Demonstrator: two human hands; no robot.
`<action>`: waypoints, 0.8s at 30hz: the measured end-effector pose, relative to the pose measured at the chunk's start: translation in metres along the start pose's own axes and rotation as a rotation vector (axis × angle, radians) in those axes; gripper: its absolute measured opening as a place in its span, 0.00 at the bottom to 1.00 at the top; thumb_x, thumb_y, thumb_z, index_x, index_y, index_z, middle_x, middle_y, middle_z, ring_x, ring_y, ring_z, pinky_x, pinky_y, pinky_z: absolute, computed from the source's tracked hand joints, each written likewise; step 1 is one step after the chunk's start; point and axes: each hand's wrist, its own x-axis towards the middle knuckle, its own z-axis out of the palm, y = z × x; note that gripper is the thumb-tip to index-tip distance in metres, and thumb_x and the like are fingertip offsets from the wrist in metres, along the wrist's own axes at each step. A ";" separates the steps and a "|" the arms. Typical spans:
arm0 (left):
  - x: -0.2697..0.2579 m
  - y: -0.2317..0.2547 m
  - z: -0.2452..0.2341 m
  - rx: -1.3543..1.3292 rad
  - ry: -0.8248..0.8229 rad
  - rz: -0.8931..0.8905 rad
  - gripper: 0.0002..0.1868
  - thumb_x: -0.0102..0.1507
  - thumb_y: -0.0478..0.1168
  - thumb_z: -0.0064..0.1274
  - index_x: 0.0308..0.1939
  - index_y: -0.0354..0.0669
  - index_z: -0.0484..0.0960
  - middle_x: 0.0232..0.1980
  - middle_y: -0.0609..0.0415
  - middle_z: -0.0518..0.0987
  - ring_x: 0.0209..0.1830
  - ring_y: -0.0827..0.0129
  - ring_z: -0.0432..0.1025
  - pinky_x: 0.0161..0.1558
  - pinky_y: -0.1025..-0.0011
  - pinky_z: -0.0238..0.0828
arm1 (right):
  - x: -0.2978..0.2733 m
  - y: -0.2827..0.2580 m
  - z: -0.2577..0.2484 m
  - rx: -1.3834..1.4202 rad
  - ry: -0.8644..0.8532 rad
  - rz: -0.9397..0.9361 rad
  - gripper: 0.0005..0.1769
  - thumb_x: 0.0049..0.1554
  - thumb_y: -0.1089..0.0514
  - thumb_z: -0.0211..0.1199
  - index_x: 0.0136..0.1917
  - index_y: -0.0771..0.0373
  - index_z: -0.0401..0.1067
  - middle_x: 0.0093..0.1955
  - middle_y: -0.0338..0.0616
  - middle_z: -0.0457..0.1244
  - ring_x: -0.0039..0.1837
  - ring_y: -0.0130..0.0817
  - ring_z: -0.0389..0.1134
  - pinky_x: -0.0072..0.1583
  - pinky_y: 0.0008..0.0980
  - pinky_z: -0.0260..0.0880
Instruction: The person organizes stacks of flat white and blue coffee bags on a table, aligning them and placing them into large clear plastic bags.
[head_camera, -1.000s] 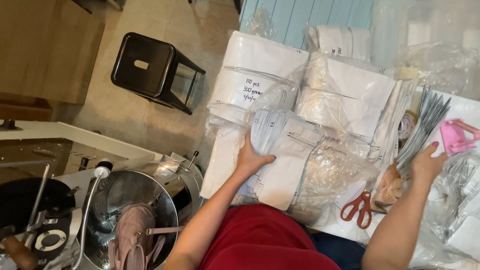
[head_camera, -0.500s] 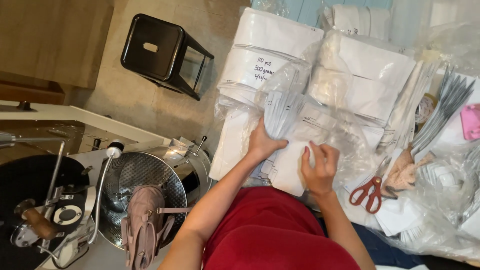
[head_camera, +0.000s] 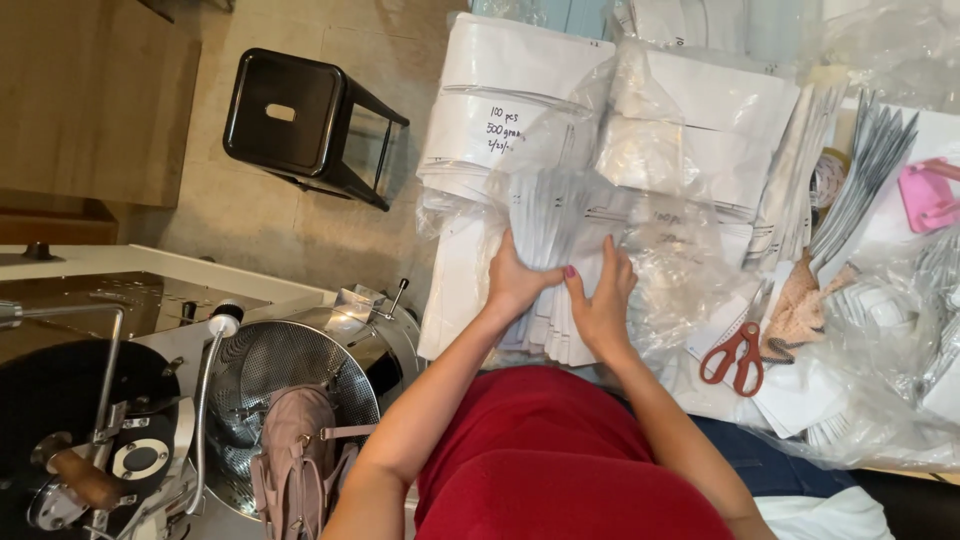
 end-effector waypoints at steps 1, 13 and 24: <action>-0.004 0.000 -0.001 -0.047 0.028 0.000 0.45 0.40 0.45 0.74 0.59 0.46 0.70 0.57 0.32 0.78 0.64 0.36 0.69 0.63 0.44 0.70 | 0.003 0.000 0.001 0.083 -0.005 -0.050 0.41 0.64 0.50 0.61 0.81 0.69 0.49 0.73 0.74 0.48 0.74 0.79 0.46 0.73 0.70 0.44; 0.019 0.030 -0.004 -0.041 -0.047 0.174 0.62 0.51 0.54 0.65 0.79 0.37 0.44 0.74 0.20 0.56 0.74 0.27 0.53 0.74 0.40 0.51 | 0.083 0.021 0.032 0.252 -0.171 -0.096 0.33 0.70 0.36 0.42 0.76 0.60 0.63 0.72 0.64 0.58 0.77 0.62 0.53 0.78 0.55 0.46; 0.011 0.025 0.001 -0.036 0.053 0.143 0.63 0.46 0.62 0.68 0.78 0.49 0.50 0.70 0.29 0.66 0.69 0.32 0.63 0.67 0.39 0.62 | 0.079 0.038 0.016 0.349 -0.081 -0.152 0.20 0.69 0.55 0.54 0.72 0.60 0.68 0.67 0.56 0.65 0.69 0.52 0.66 0.68 0.48 0.67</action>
